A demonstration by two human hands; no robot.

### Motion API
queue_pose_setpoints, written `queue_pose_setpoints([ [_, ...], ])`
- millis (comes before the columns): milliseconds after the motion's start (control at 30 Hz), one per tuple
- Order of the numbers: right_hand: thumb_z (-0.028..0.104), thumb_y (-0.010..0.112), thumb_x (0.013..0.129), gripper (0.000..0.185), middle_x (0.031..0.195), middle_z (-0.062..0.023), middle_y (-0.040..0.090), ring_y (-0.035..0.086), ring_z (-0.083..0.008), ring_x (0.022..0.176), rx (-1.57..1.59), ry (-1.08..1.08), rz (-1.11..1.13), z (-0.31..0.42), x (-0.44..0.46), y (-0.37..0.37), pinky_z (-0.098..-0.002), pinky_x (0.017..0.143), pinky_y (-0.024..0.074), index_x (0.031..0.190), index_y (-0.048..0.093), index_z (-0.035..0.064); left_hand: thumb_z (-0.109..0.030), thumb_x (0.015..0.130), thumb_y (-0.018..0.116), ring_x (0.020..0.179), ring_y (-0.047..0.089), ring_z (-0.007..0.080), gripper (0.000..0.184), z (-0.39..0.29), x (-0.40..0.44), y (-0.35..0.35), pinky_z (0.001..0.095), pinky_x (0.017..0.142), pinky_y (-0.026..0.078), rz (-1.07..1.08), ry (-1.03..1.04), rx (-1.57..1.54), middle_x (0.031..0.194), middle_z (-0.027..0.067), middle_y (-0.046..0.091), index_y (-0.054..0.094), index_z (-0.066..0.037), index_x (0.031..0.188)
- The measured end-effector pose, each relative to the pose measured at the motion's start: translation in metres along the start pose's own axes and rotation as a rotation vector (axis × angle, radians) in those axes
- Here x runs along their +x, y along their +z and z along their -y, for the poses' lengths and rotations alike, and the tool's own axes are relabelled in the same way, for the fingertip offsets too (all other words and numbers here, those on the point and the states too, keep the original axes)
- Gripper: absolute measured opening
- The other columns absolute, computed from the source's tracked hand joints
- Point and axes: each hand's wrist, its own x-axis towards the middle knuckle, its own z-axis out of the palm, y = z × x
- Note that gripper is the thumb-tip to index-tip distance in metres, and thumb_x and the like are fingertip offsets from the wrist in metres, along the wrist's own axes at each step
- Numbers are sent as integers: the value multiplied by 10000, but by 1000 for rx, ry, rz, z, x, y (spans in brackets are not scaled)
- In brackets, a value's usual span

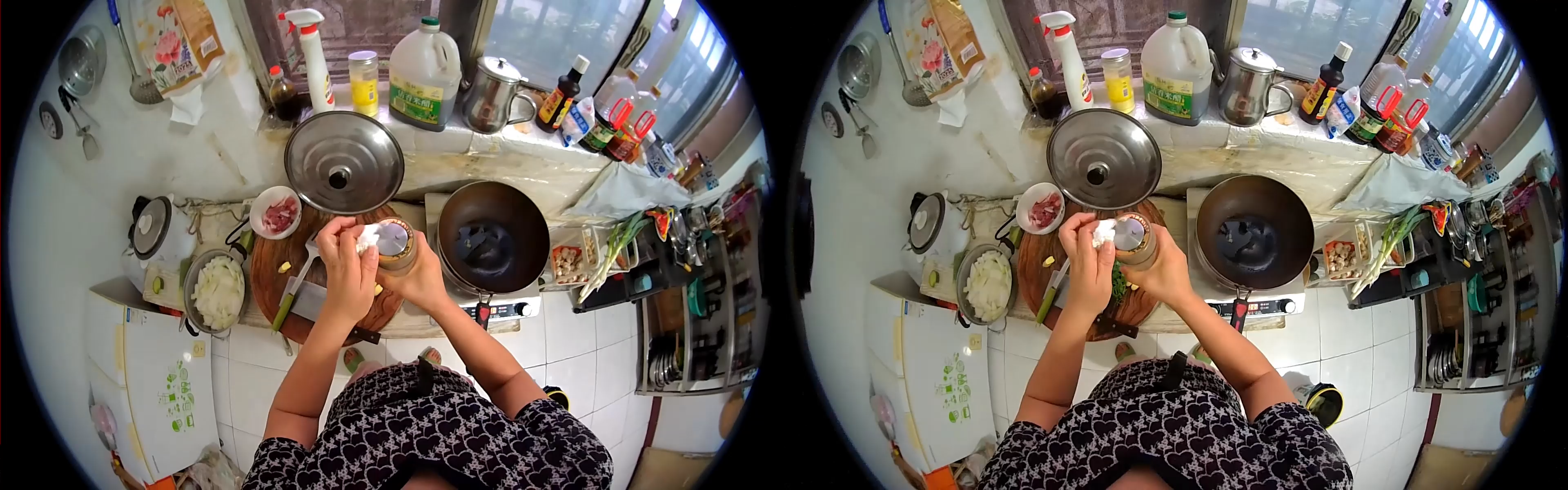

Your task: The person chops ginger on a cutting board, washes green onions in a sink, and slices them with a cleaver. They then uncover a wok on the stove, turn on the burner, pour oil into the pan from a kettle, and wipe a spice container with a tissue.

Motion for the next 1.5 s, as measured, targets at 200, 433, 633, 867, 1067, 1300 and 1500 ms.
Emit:
queue_pose_setpoints([
  [200,157,809,566,673,1040,-139,610,612,-274,964,4,49,-1,1,-3,0,-356,837,475,1145,487,41,-38,831,592,938,385,277,459,-6,-15,5,359,855,368,-92,-75,159,1038,130,405,512,-49,1283],
  [433,232,764,621,593,1001,-189,602,600,-343,914,-163,41,61,-1,-11,4,-373,791,481,1103,490,21,-23,726,653,1113,468,265,394,-23,0,-1,407,972,358,120,217,267,1115,50,561,636,-74,1116],
  [633,180,742,599,554,916,-179,580,578,-365,873,-308,-164,139,-9,-22,5,-393,743,479,1070,505,13,-210,874,566,1270,420,259,298,-12,17,-9,531,1093,173,359,0,180,1254,63,566,637,-55,1120],
  [867,153,745,582,546,918,-175,580,581,-352,846,-213,-131,43,-3,-26,-1,-387,712,480,1053,505,16,-191,878,553,1259,431,276,287,-26,14,-10,504,1088,222,356,189,242,1228,84,582,640,-53,1114],
  [1067,120,758,585,599,985,-168,606,612,-305,892,-99,-141,-21,3,-29,-19,-348,769,490,1118,503,25,-53,803,588,1131,561,266,257,-34,0,-6,413,1016,383,185,432,142,1154,87,622,671,-66,1046],
  [1300,114,786,576,646,1011,-123,617,611,-204,928,27,-14,-15,11,-29,-47,-312,830,474,1149,500,27,26,772,599,1101,585,258,251,-22,-4,2,410,1008,402,75,446,108,1125,85,635,685,-59,992],
  [1500,106,824,566,724,1092,-71,585,553,-173,1011,328,99,-89,-18,-18,-97,-322,915,430,1197,482,11,35,786,599,1104,574,277,364,13,-29,5,421,978,424,65,99,53,1158,113,617,605,-18,1147],
])
